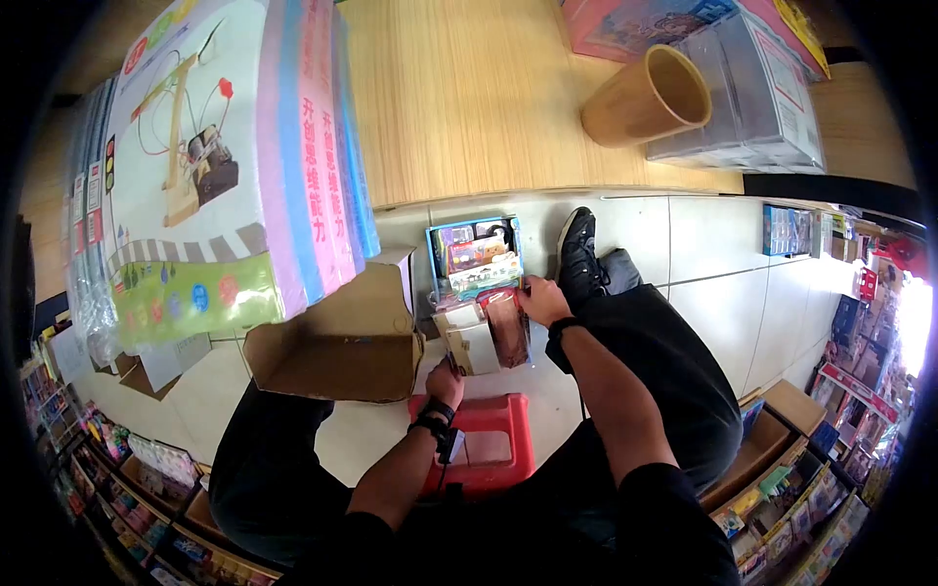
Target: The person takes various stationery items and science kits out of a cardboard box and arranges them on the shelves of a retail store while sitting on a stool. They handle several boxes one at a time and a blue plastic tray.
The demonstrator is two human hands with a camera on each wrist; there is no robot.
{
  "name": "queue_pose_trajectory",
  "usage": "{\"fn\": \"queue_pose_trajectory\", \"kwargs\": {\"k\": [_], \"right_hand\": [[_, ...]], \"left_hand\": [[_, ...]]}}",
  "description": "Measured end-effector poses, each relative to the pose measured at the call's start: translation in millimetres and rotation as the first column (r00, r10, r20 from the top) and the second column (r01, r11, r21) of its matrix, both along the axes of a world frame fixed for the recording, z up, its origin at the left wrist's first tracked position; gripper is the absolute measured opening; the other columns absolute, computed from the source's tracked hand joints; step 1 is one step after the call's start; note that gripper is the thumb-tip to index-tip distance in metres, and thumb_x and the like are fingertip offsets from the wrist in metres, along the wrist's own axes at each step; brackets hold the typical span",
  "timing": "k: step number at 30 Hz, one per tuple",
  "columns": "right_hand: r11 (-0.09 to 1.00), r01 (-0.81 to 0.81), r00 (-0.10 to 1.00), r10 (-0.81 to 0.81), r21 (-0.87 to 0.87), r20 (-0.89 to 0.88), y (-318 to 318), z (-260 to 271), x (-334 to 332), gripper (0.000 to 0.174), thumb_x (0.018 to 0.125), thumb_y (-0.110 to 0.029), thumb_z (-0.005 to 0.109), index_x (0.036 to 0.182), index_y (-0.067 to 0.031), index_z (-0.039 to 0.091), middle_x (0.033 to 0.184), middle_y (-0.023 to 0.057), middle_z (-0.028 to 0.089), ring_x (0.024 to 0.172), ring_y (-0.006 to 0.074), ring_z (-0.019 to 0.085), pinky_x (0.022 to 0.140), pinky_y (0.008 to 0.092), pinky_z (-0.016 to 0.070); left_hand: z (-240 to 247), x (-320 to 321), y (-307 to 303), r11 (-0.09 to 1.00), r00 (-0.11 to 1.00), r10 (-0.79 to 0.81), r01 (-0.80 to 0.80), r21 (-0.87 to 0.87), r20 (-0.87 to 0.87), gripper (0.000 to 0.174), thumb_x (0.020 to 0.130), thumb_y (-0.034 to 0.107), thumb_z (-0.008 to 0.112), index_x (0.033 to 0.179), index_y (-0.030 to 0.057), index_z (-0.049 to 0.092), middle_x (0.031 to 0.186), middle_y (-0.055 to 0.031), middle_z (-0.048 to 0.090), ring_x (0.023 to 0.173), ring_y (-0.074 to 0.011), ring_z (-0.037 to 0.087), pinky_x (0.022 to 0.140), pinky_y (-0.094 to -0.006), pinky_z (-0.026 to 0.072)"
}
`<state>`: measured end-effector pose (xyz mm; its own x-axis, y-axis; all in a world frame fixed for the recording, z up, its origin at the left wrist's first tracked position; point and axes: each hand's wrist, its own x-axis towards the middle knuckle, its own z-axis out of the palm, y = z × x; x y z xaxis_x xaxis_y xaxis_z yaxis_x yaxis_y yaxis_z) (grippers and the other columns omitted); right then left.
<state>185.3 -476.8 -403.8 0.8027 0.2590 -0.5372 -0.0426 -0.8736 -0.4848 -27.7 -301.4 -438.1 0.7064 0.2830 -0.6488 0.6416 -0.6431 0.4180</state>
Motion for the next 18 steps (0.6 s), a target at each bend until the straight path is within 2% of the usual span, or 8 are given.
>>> {"fn": "queue_pose_trajectory", "kwargs": {"k": [3,6,10,14,16,18], "right_hand": [[0.998,-0.024,1.0,0.024,-0.051,0.002,2,-2,-1,0.023,0.077,-0.022,0.057,0.086,-0.0019,0.063,0.082,0.0207,0.063,0.08,0.0382,0.06,0.074,0.0446,0.0486],[0.995,0.027,1.0,-0.028,-0.094,-0.003,0,5,-1,0.024,0.073,-0.019,0.057,0.085,0.0005,0.063,0.082,0.0222,0.062,0.079,0.038,0.06,0.072,0.0439,0.0487],[0.986,0.061,0.998,-0.062,-0.153,0.0,0,11,-7,0.024,0.07,-0.021,0.058,0.079,0.0002,0.064,0.081,0.0227,0.062,0.079,0.0376,0.06,0.073,0.0443,0.0488],[0.974,0.059,0.998,-0.056,-0.22,0.017,-4,20,-16,0.025,0.07,-0.022,0.058,0.078,0.0003,0.065,0.08,0.0227,0.062,0.08,0.0374,0.061,0.074,0.0442,0.0493],[0.97,0.058,0.998,-0.052,-0.237,0.029,-6,21,-19,0.025,0.07,-0.023,0.058,0.077,0.0003,0.065,0.079,0.0225,0.062,0.08,0.0373,0.061,0.074,0.044,0.0496],[0.963,0.05,0.995,-0.025,-0.263,0.098,-9,27,-23,0.025,0.07,-0.023,0.058,0.075,-0.0005,0.066,0.075,0.0218,0.062,0.075,0.0367,0.062,0.072,0.0429,0.0507]], "left_hand": [[13,3,-1,0.999,0.997,0.028,-0.026,-0.027,0.077,0.02,0.081,0.023,0.052,0.094,0.0079,0.055,0.076,-0.0186,0.062,0.071,-0.0372,0.061,0.064,-0.048,0.049],[29,7,-6,1.0,1.0,0.001,-0.001,0.02,0.018,0.019,0.081,0.023,0.052,0.093,0.0085,0.055,0.073,-0.0187,0.061,0.068,-0.0377,0.06,0.062,-0.0492,0.0486],[46,0,-9,0.999,0.996,0.002,-0.006,0.038,0.093,0.019,0.081,0.023,0.053,0.093,0.0091,0.057,0.067,-0.0179,0.061,0.067,-0.0384,0.061,0.061,-0.0497,0.0488],[62,-6,-10,0.999,0.996,0.006,-0.009,0.041,0.091,0.018,0.08,0.023,0.053,0.089,0.0084,0.06,0.07,-0.019,0.062,0.068,-0.039,0.061,0.062,-0.0491,0.0491],[70,-6,-6,1.0,0.996,0.004,-0.006,0.024,0.088,0.016,0.079,0.021,0.054,0.081,0.0069,0.062,0.074,-0.02,0.063,0.069,-0.0391,0.061,0.063,-0.0485,0.0493],[88,0,-3,0.999,0.996,0.035,-0.037,0.016,0.082,0.016,0.079,0.02,0.055,0.08,0.0061,0.063,0.074,-0.0202,0.063,0.07,-0.039,0.061,0.064,-0.0481,0.0495]]}}
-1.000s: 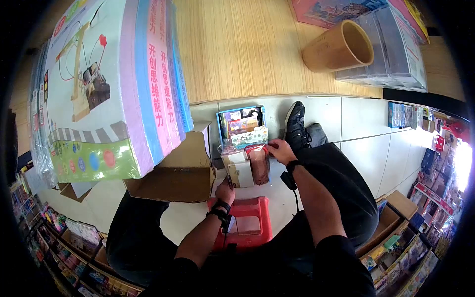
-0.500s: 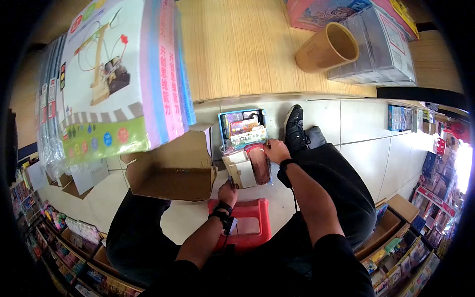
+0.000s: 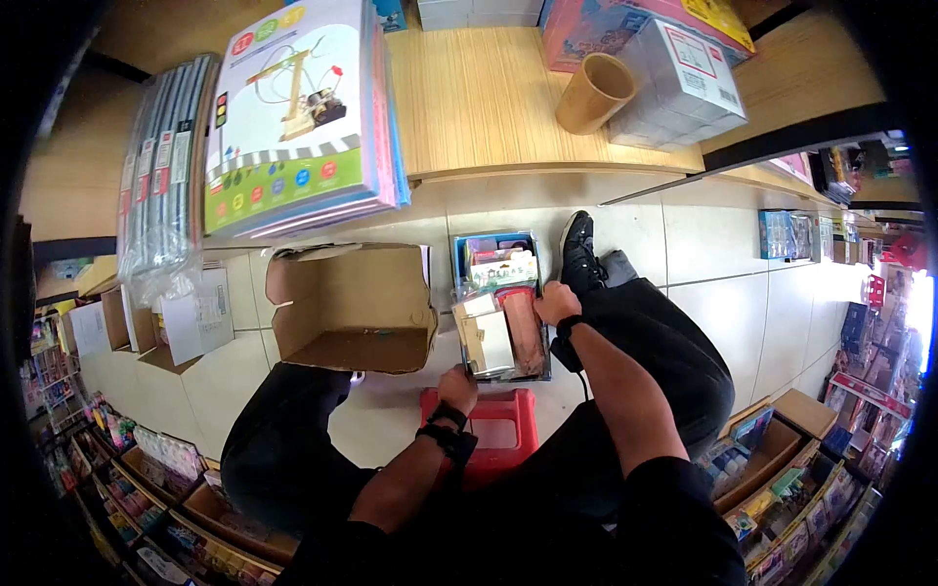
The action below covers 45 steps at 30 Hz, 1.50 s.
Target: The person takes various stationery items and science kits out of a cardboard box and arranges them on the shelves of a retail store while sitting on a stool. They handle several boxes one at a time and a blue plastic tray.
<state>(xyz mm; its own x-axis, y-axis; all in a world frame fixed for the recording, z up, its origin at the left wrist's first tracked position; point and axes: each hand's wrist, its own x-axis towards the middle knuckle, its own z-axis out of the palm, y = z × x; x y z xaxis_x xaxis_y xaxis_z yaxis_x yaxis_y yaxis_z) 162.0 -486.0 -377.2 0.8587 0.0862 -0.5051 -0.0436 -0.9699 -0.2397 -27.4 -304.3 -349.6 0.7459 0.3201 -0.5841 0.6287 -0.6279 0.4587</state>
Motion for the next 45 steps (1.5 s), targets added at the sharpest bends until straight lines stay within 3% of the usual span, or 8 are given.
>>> {"fn": "queue_pose_trajectory", "kwargs": {"k": [4,6,11,16,26,36,42,45], "right_hand": [[0.998,-0.011,1.0,0.011,0.057,-0.002,-1,44,1,0.026,0.071,-0.024,0.058,0.072,0.0009,0.065,0.069,0.0219,0.062,0.07,0.036,0.063,0.07,0.0419,0.0515],[0.999,0.037,0.986,-0.033,0.022,-0.162,0,77,-2,0.036,0.073,-0.031,0.059,0.081,0.0036,0.063,0.087,0.0257,0.062,0.085,0.0366,0.062,0.077,0.0427,0.0501],[0.989,0.047,0.999,-0.043,0.142,-0.032,-6,107,-26,0.03,0.073,-0.023,0.057,0.078,0.006,0.061,0.085,0.0273,0.061,0.083,0.0402,0.06,0.075,0.0448,0.049],[0.967,0.052,0.992,-0.079,0.247,0.098,-1,141,-42,0.026,0.073,-0.02,0.056,0.074,0.0054,0.06,0.081,0.0261,0.061,0.079,0.04,0.06,0.072,0.0453,0.0485],[0.942,0.027,0.991,-0.069,0.334,0.117,38,221,-69,0.026,0.073,-0.019,0.056,0.071,0.0061,0.059,0.074,0.0279,0.059,0.075,0.0401,0.06,0.068,0.0447,0.0493],[0.925,-0.347,0.93,0.317,0.157,0.184,143,261,-73,0.044,0.075,-0.033,0.055,0.072,0.011,0.06,0.077,0.0326,0.058,0.078,0.0437,0.06,0.071,0.0456,0.0496],[0.949,-0.305,0.952,0.304,0.078,0.017,180,275,-70,0.049,0.07,-0.035,0.061,0.08,0.0122,0.061,0.082,0.0326,0.059,0.082,0.0407,0.062,0.073,0.0418,0.0505],[0.96,-0.272,0.962,0.272,0.065,-0.001,186,275,-68,0.049,0.069,-0.034,0.062,0.082,0.0128,0.061,0.085,0.0323,0.06,0.083,0.04,0.062,0.073,0.041,0.0507]], "left_hand": [[29,7,10,0.998,0.997,-0.025,0.028,-0.048,0.073,0.016,0.079,0.018,0.055,0.077,0.0045,0.063,0.075,-0.0207,0.062,0.073,-0.0387,0.061,0.067,-0.0465,0.0499],[44,4,14,0.998,0.992,-0.057,0.061,-0.035,0.108,0.016,0.079,0.018,0.055,0.078,0.004,0.063,0.076,-0.0211,0.062,0.074,-0.039,0.061,0.067,-0.0465,0.0499],[85,-3,11,0.998,0.997,0.002,-0.006,0.055,0.076,0.016,0.078,0.015,0.055,0.08,0.0009,0.062,0.079,-0.0218,0.062,0.077,-0.0387,0.061,0.07,-0.0463,0.0496],[102,-19,15,0.998,0.978,0.023,-0.033,0.045,0.208,0.014,0.077,0.013,0.054,0.078,0.0014,0.062,0.077,-0.0202,0.063,0.076,-0.0375,0.061,0.07,-0.0459,0.0496],[184,-41,58,0.992,0.934,0.001,-0.045,0.114,0.358,0.011,0.075,0.011,0.055,0.075,0.0018,0.061,0.074,-0.0186,0.063,0.073,-0.0366,0.061,0.068,-0.046,0.0492],[179,-96,140,0.993,0.891,0.1,-0.115,0.007,0.442,0.015,0.073,0.013,0.056,0.068,-0.0002,0.061,0.072,-0.0224,0.06,0.07,-0.0401,0.059,0.066,-0.0471,0.048],[172,-96,172,0.986,0.916,0.16,-0.128,-0.11,0.368,0.018,0.07,0.014,0.056,0.068,-0.0025,0.063,0.07,-0.0236,0.059,0.069,-0.0407,0.059,0.067,-0.0472,0.0481],[160,-83,188,0.996,0.914,0.025,0.011,-0.085,0.404,0.021,0.074,0.013,0.054,0.07,-0.0059,0.062,0.062,-0.0222,0.059,0.058,-0.0338,0.061,0.06,-0.0402,0.0496]]}}
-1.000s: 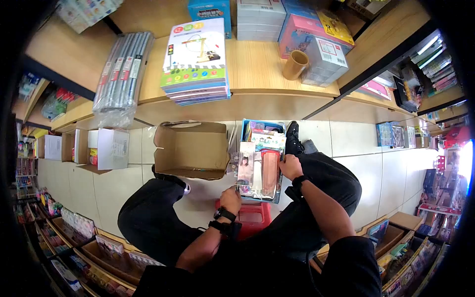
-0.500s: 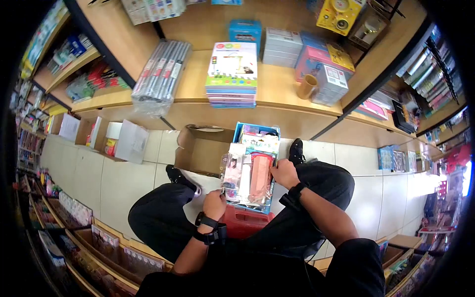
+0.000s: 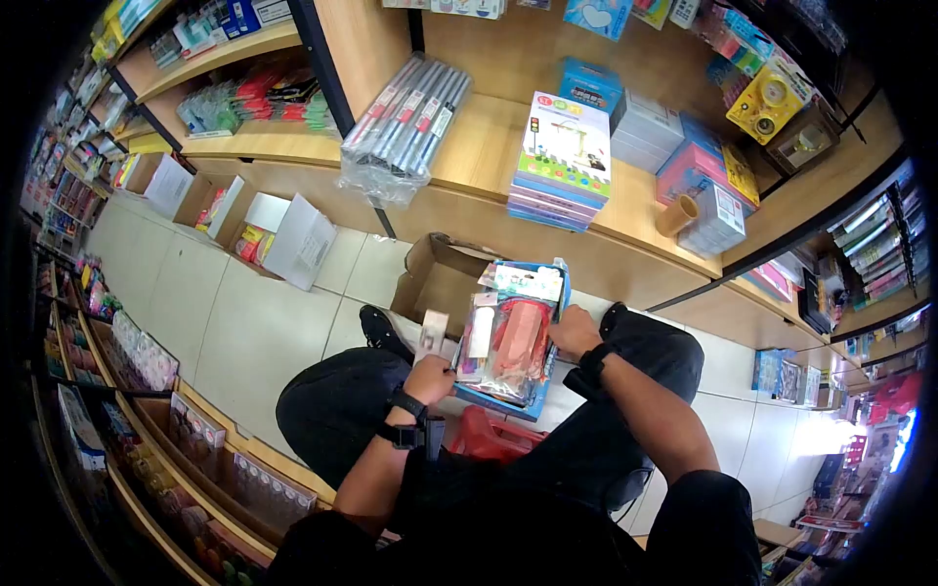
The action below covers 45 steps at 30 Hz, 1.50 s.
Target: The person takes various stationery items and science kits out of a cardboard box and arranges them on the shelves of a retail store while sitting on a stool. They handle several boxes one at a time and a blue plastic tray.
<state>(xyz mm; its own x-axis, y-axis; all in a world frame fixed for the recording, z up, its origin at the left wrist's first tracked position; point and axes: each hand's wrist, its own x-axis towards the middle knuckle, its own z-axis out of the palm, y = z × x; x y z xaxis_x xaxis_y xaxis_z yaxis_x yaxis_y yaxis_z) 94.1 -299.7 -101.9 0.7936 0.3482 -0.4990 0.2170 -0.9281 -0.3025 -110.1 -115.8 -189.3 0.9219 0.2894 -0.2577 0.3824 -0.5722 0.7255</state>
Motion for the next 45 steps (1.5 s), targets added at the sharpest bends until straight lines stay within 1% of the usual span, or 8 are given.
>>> {"fn": "queue_pose_trajectory", "kwargs": {"k": [13,16,18,25,31,37,43,45], "right_hand": [[0.997,-0.08,0.997,0.08,-0.014,-0.026,17,-15,10,0.048,0.071,-0.037,0.059,0.08,0.0101,0.063,0.079,0.0292,0.061,0.078,0.0373,0.064,0.071,0.0407,0.0513],[0.991,-0.132,0.991,0.131,-0.037,-0.034,31,-16,13,0.048,0.072,-0.038,0.058,0.081,0.0086,0.064,0.081,0.028,0.062,0.079,0.0373,0.063,0.071,0.0408,0.0513],[0.98,-0.184,0.982,0.18,-0.074,-0.064,46,-12,16,0.047,0.072,-0.037,0.057,0.086,0.0081,0.063,0.085,0.0281,0.062,0.081,0.0375,0.063,0.073,0.0412,0.0509],[0.947,-0.3,0.923,0.257,-0.115,-0.287,92,-31,44,0.034,0.069,-0.026,0.06,0.065,0.0073,0.063,0.062,0.0204,0.061,0.056,0.0269,0.063,0.051,0.0368,0.0489],[0.937,-0.32,0.89,0.247,-0.14,-0.384,112,-53,59,0.023,0.065,-0.017,0.059,0.057,0.005,0.061,0.054,0.0146,0.058,0.044,0.0197,0.055,0.04,0.035,0.0417],[0.903,-0.408,0.848,0.319,-0.136,-0.423,124,-94,76,0.024,0.067,-0.023,0.06,0.063,0.0002,0.064,0.058,0.0114,0.061,0.047,0.0189,0.057,0.042,0.032,0.0438],[0.898,-0.392,0.866,0.286,-0.201,-0.412,123,-141,86,0.03,0.072,-0.029,0.057,0.063,-0.0005,0.064,0.055,0.0122,0.06,0.05,0.0194,0.058,0.049,0.0345,0.0461],[0.905,-0.383,0.869,0.285,-0.187,-0.403,118,-154,89,0.028,0.073,-0.025,0.054,0.067,0.0,0.066,0.062,0.016,0.062,0.058,0.0255,0.062,0.056,0.0367,0.0486]], "left_hand": [[-41,-7,38,0.901,0.981,-0.1,0.019,-0.434,-0.165,0.018,0.074,0.012,0.058,0.079,-0.0045,0.064,0.074,-0.0229,0.062,0.064,-0.0328,0.063,0.062,-0.0382,0.0508],[-28,-11,44,0.901,0.946,-0.311,0.325,-0.286,0.095,0.018,0.076,0.008,0.057,0.081,-0.0082,0.062,0.078,-0.0222,0.062,0.067,-0.0292,0.065,0.061,-0.0355,0.0527],[15,-7,45,0.756,0.955,-0.054,-0.152,-0.636,-0.292,0.019,0.082,0.0,0.047,0.083,-0.0164,0.055,0.076,-0.0186,0.059,0.069,-0.0281,0.066,0.058,-0.0306,0.057],[29,-1,68,0.712,0.949,0.044,-0.248,-0.657,-0.311,0.023,0.084,0.005,0.047,0.08,-0.0167,0.054,0.07,-0.0221,0.059,0.063,-0.0289,0.066,0.057,-0.0302,0.0562],[-9,6,83,0.784,0.953,-0.015,-0.176,-0.595,-0.302,0.023,0.084,0.006,0.046,0.079,-0.0158,0.054,0.07,-0.0213,0.059,0.063,-0.0303,0.066,0.055,-0.0304,0.0556],[-47,22,104,0.925,0.925,-0.38,0.38,0.018,-0.012,0.019,0.068,0.023,0.061,0.07,0.004,0.063,0.069,-0.0165,0.062,0.069,-0.0321,0.062,0.064,-0.0399,0.0502],[-35,60,117,0.955,0.895,-0.17,0.048,-0.291,-0.412,0.017,0.073,0.015,0.056,0.075,0.0022,0.066,0.078,-0.0214,0.063,0.073,-0.0309,0.064,0.068,-0.038,0.052],[-55,64,127,0.788,0.79,-0.564,0.602,0.129,-0.241,0.021,0.076,0.015,0.053,0.08,-0.0008,0.066,0.081,-0.0224,0.063,0.075,-0.0305,0.065,0.071,-0.0369,0.0526]]}}
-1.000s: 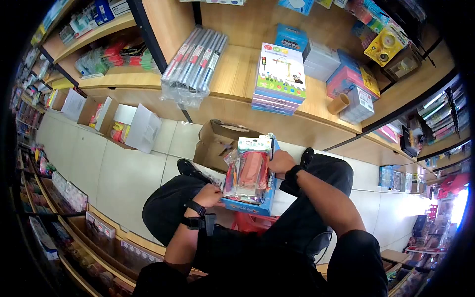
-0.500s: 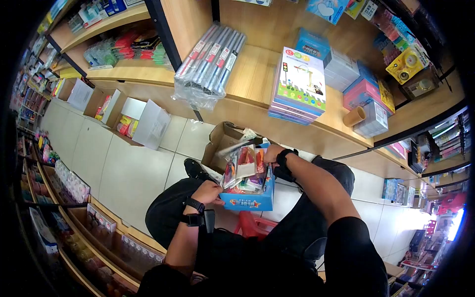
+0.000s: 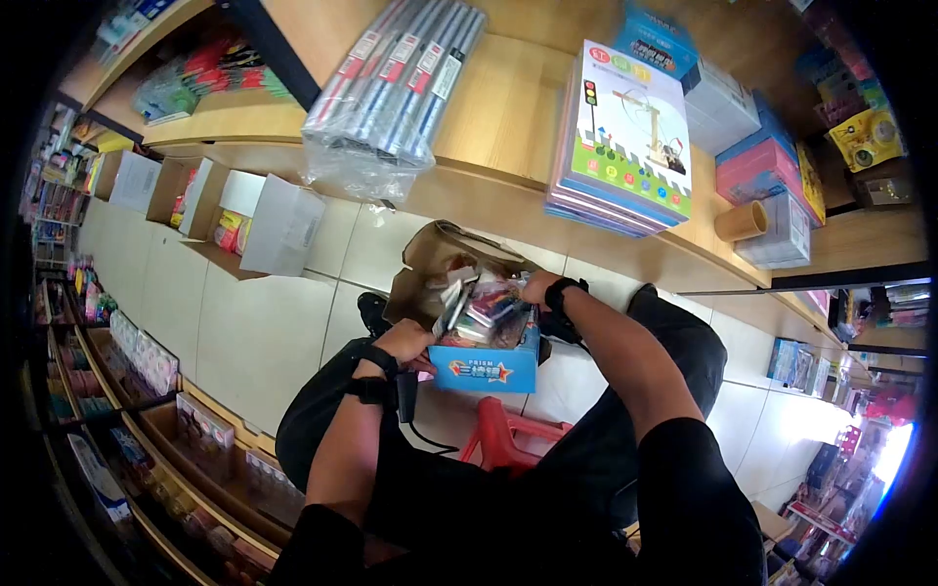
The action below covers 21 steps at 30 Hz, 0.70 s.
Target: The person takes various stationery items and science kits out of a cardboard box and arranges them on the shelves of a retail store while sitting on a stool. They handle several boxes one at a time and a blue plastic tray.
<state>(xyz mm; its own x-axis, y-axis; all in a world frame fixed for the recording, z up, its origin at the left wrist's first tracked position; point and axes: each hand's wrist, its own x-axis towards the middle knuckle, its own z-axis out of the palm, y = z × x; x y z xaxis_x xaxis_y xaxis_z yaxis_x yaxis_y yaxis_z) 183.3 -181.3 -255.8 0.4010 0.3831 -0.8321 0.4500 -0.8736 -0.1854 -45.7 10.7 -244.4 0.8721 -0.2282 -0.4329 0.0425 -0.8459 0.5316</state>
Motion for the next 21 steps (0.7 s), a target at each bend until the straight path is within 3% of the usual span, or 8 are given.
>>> {"fn": "queue_pose_trajectory", "kwargs": {"k": [1,5,8,10,14,15,16,21], "right_hand": [[0.993,-0.099,0.994,0.102,0.061,-0.033,0,-7,4,0.027,0.07,-0.023,0.054,0.067,0.0011,0.066,0.061,0.0155,0.062,0.056,0.0246,0.062,0.051,0.0364,0.048],[0.779,-0.594,0.804,0.585,0.202,0.106,-7,-38,10,0.025,0.068,-0.019,0.053,0.065,0.0024,0.065,0.06,0.0175,0.062,0.052,0.0257,0.062,0.046,0.0362,0.0476],[0.989,0.081,0.997,-0.082,0.122,0.003,2,-30,3,0.018,0.063,-0.017,0.06,0.065,0.0004,0.066,0.061,0.0176,0.062,0.054,0.0275,0.063,0.051,0.0361,0.0499],[0.997,0.033,0.998,-0.037,0.067,0.052,-3,-73,7,0.016,0.061,-0.015,0.062,0.067,-0.0005,0.066,0.063,0.0175,0.063,0.058,0.0288,0.064,0.055,0.0366,0.0515],[0.894,-0.34,0.94,0.308,0.291,0.149,-10,-50,12,0.026,0.073,-0.021,0.057,0.073,0.0044,0.063,0.072,0.0223,0.063,0.068,0.0299,0.065,0.059,0.0367,0.0538],[0.937,0.265,0.959,-0.232,0.227,-0.161,-8,-40,11,0.031,0.078,-0.024,0.056,0.082,0.007,0.061,0.076,0.0245,0.063,0.07,0.032,0.065,0.061,0.0378,0.0543],[0.658,0.753,0.607,-0.699,-0.006,-0.377,-10,-32,9,0.037,0.082,-0.027,0.055,0.09,0.0096,0.059,0.08,0.0267,0.062,0.072,0.0342,0.064,0.063,0.039,0.0548],[0.554,0.831,0.51,-0.728,0.045,-0.458,-27,1,7,0.045,0.086,-0.028,0.05,0.105,0.0132,0.05,0.089,0.0296,0.061,0.073,0.0349,0.064,0.063,0.0399,0.0549]], "left_hand": [[-9,1,1,0.912,0.933,0.281,-0.332,-0.239,-0.224,0.023,0.078,0.015,0.051,0.083,-0.0028,0.065,0.083,-0.0226,0.063,0.077,-0.0306,0.065,0.073,-0.0364,0.0527],[-13,21,12,0.931,0.933,0.153,-0.247,-0.269,-0.325,0.027,0.08,0.018,0.049,0.087,-0.003,0.064,0.086,-0.0238,0.063,0.081,-0.0312,0.064,0.077,-0.0357,0.0516],[-22,32,13,0.998,0.968,0.055,-0.062,-0.022,-0.243,0.019,0.079,0.014,0.054,0.087,-0.0003,0.064,0.087,-0.0216,0.063,0.076,-0.0279,0.065,0.073,-0.0333,0.053],[-48,31,18,0.803,0.731,0.471,-0.587,-0.102,-0.494,0.021,0.079,0.017,0.055,0.088,0.0002,0.064,0.089,-0.0214,0.063,0.077,-0.0279,0.065,0.073,-0.0366,0.0528],[-7,34,2,0.729,0.757,0.647,-0.649,0.218,0.09,0.038,0.08,0.033,0.053,0.092,-0.0022,0.061,0.078,-0.0207,0.063,0.075,-0.0364,0.063,0.071,-0.0428,0.0506],[31,48,-10,0.665,0.689,0.721,-0.717,0.209,0.069,0.037,0.077,0.028,0.058,0.1,-0.0008,0.055,0.087,-0.0217,0.061,0.084,-0.0386,0.06,0.074,-0.0447,0.0486],[47,51,-21,0.73,0.73,0.641,-0.675,0.105,0.236,0.045,0.075,0.026,0.062,0.108,-0.001,0.05,0.099,-0.022,0.057,0.094,-0.0386,0.056,0.081,-0.0443,0.0457],[91,35,-91,0.919,0.863,0.375,-0.393,-0.017,0.338,0.077,0.063,0.023,0.075,0.127,0.003,0.037,0.123,-0.0199,0.043,0.116,-0.0371,0.04,0.099,-0.0447,0.0314]]}}
